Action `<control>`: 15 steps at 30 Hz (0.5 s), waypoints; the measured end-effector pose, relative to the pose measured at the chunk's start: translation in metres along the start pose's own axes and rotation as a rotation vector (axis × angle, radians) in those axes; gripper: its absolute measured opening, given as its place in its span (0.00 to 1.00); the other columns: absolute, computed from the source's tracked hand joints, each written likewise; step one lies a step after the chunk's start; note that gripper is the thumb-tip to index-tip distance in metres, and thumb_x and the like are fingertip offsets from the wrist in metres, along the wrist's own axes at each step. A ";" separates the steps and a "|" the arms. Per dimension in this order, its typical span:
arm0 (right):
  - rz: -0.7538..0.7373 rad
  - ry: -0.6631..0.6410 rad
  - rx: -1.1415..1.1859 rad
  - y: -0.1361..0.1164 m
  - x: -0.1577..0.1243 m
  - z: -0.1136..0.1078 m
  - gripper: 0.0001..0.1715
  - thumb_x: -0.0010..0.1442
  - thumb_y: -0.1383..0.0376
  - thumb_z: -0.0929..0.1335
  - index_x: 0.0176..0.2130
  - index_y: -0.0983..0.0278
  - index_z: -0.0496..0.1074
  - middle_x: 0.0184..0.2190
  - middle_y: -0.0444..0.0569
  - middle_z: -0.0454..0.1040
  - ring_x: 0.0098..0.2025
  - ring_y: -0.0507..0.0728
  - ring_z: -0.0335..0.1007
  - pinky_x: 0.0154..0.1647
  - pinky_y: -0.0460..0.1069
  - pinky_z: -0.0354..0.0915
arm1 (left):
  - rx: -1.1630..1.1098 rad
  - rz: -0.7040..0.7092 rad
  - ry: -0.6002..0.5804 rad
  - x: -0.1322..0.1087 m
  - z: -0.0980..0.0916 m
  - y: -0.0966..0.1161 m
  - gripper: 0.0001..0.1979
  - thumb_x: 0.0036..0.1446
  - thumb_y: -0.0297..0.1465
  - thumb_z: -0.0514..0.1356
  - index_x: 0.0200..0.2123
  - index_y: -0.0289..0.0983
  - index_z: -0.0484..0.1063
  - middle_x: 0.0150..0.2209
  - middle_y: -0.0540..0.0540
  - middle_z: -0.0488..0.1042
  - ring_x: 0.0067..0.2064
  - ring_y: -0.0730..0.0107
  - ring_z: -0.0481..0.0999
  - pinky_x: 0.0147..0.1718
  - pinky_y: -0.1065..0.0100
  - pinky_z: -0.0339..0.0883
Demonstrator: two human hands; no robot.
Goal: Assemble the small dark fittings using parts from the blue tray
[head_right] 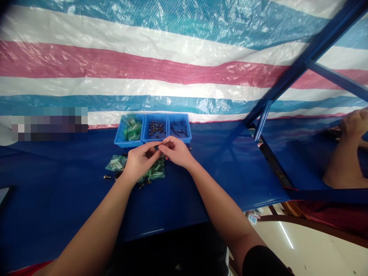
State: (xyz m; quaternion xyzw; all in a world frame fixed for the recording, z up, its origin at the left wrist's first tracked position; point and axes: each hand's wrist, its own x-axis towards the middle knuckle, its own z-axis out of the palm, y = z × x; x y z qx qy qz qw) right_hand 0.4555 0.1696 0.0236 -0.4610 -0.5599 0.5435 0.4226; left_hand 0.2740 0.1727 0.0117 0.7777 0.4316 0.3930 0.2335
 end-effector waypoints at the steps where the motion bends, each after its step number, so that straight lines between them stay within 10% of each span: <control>1: 0.002 0.009 0.024 0.001 0.001 0.001 0.17 0.59 0.52 0.71 0.37 0.61 0.66 0.22 0.39 0.69 0.22 0.49 0.66 0.20 0.44 0.60 | 0.000 0.003 0.014 0.000 0.000 0.000 0.15 0.63 0.38 0.60 0.50 0.39 0.78 0.28 0.50 0.75 0.28 0.74 0.71 0.31 0.71 0.67; 15: 0.069 0.027 0.181 0.003 0.002 0.006 0.24 0.51 0.48 0.76 0.36 0.62 0.72 0.22 0.40 0.70 0.23 0.49 0.66 0.21 0.45 0.61 | 0.021 0.003 0.083 0.001 0.001 -0.002 0.15 0.64 0.39 0.59 0.48 0.38 0.78 0.29 0.49 0.76 0.29 0.74 0.72 0.33 0.72 0.68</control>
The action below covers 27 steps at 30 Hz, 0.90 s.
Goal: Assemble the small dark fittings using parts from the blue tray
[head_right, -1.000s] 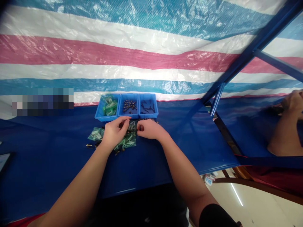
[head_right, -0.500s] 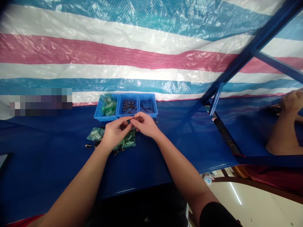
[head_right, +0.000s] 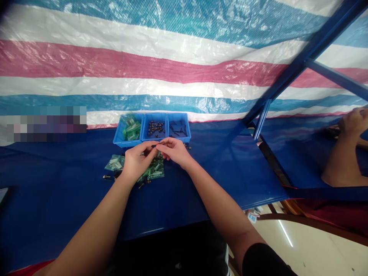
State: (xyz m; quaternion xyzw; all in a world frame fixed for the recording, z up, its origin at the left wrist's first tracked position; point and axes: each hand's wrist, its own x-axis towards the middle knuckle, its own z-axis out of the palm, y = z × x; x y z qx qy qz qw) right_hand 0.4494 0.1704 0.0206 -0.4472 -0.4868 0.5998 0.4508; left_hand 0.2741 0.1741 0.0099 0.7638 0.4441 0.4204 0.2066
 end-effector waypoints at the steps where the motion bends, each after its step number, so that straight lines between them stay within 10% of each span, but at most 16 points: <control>1: 0.000 -0.003 -0.004 0.000 0.000 0.000 0.24 0.51 0.48 0.76 0.37 0.63 0.73 0.22 0.40 0.70 0.24 0.49 0.66 0.21 0.45 0.61 | 0.015 -0.003 0.006 0.000 0.000 0.000 0.15 0.65 0.39 0.59 0.47 0.38 0.79 0.29 0.49 0.76 0.29 0.73 0.72 0.33 0.72 0.68; 27: -0.154 0.152 -0.158 0.002 0.001 -0.004 0.18 0.54 0.54 0.74 0.38 0.64 0.78 0.28 0.45 0.76 0.25 0.50 0.68 0.29 0.47 0.70 | 0.153 -0.044 0.024 0.003 -0.003 0.002 0.17 0.66 0.42 0.56 0.49 0.38 0.78 0.27 0.50 0.75 0.27 0.72 0.73 0.32 0.71 0.66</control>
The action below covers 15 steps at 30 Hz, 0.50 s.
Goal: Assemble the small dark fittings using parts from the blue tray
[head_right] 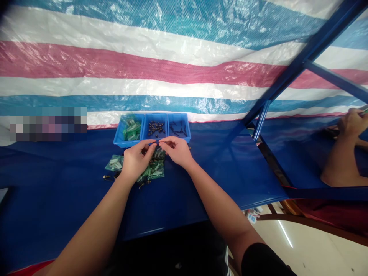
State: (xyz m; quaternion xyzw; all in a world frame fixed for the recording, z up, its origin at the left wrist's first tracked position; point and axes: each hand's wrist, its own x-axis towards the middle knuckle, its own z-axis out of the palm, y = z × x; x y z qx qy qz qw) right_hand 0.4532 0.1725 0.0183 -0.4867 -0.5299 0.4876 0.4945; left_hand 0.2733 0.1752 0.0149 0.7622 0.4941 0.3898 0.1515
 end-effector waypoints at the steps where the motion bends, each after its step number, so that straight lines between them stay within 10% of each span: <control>1: 0.000 0.013 -0.009 0.001 0.000 0.000 0.18 0.54 0.54 0.74 0.38 0.65 0.78 0.29 0.46 0.76 0.26 0.50 0.68 0.29 0.47 0.71 | 0.001 0.003 -0.001 0.000 0.000 0.000 0.18 0.66 0.42 0.56 0.49 0.38 0.78 0.27 0.50 0.75 0.27 0.72 0.73 0.32 0.71 0.66; 15: -0.128 0.039 -0.121 0.010 0.003 -0.002 0.14 0.57 0.57 0.73 0.39 0.63 0.80 0.31 0.47 0.79 0.28 0.51 0.71 0.30 0.48 0.70 | 0.002 0.003 0.004 0.000 0.001 -0.002 0.17 0.67 0.41 0.57 0.49 0.38 0.79 0.27 0.50 0.76 0.26 0.73 0.73 0.31 0.72 0.65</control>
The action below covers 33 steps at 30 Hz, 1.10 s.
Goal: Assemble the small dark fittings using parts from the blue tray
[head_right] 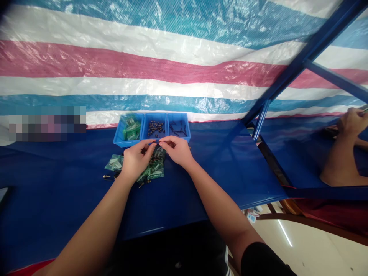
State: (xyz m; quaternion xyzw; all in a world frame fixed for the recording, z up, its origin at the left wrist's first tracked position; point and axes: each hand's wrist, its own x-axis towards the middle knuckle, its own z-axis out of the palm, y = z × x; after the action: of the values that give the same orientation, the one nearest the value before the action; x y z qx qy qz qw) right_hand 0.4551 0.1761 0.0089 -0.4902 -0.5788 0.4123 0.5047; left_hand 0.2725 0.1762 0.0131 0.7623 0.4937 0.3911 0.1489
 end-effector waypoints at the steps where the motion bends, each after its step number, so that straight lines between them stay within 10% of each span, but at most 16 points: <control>1: -0.026 0.009 -0.040 0.001 0.000 0.000 0.13 0.57 0.57 0.73 0.39 0.63 0.80 0.32 0.47 0.80 0.28 0.52 0.71 0.31 0.48 0.70 | 0.003 -0.001 0.001 0.000 0.000 0.000 0.17 0.67 0.41 0.57 0.49 0.38 0.79 0.26 0.50 0.76 0.26 0.74 0.73 0.31 0.72 0.65; 33: -0.076 -0.007 -0.174 0.002 -0.003 -0.001 0.14 0.63 0.56 0.69 0.42 0.62 0.80 0.30 0.47 0.81 0.31 0.54 0.77 0.37 0.49 0.73 | -0.017 0.022 0.012 0.000 0.001 0.000 0.16 0.66 0.39 0.58 0.51 0.39 0.77 0.25 0.52 0.71 0.25 0.75 0.68 0.30 0.73 0.64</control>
State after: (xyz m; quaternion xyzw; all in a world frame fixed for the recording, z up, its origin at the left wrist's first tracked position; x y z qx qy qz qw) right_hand 0.4562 0.1734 0.0060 -0.5085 -0.6324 0.3428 0.4732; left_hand 0.2728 0.1762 0.0123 0.7640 0.4829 0.4013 0.1482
